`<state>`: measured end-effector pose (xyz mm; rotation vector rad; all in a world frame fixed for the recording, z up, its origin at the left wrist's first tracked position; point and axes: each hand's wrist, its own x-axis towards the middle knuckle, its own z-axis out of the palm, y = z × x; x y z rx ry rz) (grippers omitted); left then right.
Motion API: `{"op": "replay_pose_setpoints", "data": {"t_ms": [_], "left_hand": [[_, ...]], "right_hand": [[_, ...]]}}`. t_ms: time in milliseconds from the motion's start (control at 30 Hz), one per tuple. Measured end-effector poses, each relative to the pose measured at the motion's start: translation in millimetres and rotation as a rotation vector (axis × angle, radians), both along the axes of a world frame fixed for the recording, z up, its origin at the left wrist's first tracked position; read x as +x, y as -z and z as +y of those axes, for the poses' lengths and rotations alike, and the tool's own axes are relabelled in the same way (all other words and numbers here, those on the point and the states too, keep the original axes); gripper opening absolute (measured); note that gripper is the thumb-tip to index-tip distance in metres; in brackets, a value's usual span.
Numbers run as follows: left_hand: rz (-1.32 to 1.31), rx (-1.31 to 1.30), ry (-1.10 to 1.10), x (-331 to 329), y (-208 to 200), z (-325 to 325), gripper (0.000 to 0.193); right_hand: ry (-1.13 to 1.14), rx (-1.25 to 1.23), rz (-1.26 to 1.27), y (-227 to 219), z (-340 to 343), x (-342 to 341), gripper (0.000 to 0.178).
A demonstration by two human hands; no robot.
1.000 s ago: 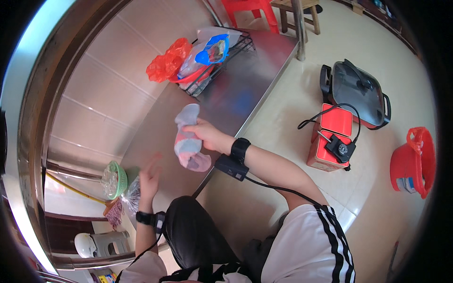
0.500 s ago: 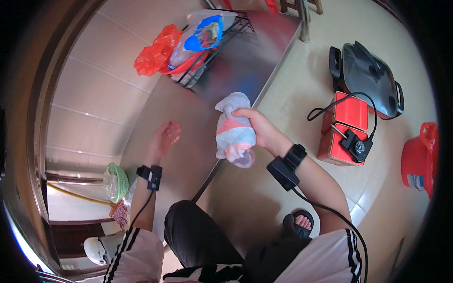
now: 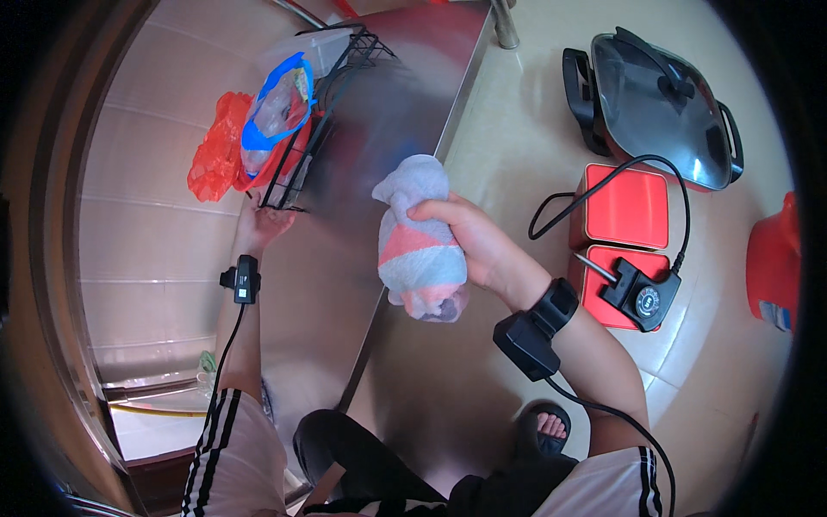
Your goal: Cleaning a stainless steel table, moving a basket of glasses, and organizing small appliances on the counter.
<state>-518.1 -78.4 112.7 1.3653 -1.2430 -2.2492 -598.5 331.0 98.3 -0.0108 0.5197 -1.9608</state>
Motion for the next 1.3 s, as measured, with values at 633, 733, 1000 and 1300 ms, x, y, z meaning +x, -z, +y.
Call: {"op": "replay_pose_setpoints", "data": {"t_ms": [633, 733, 1000, 1300], "left_hand": [[0.235, 0.243, -0.096, 30, -17, 20, 0.046], [0.198, 0.246, -0.158, 75, -29, 29, 0.046], [0.12, 0.144, -0.2, 201, -60, 69, 0.045], [0.058, 0.081, -0.422, 302, -35, 90, 0.047]], "right_hand": [[-0.012, 0.059, -0.021, 8, 5, 0, 0.033], [0.012, 0.07, -0.014, 0, 8, 3, 0.033], [0.006, 0.069, -0.022, -13, 22, 17, 0.029], [-0.149, 0.091, -0.008, 14, 5, 48, 0.029]]}}
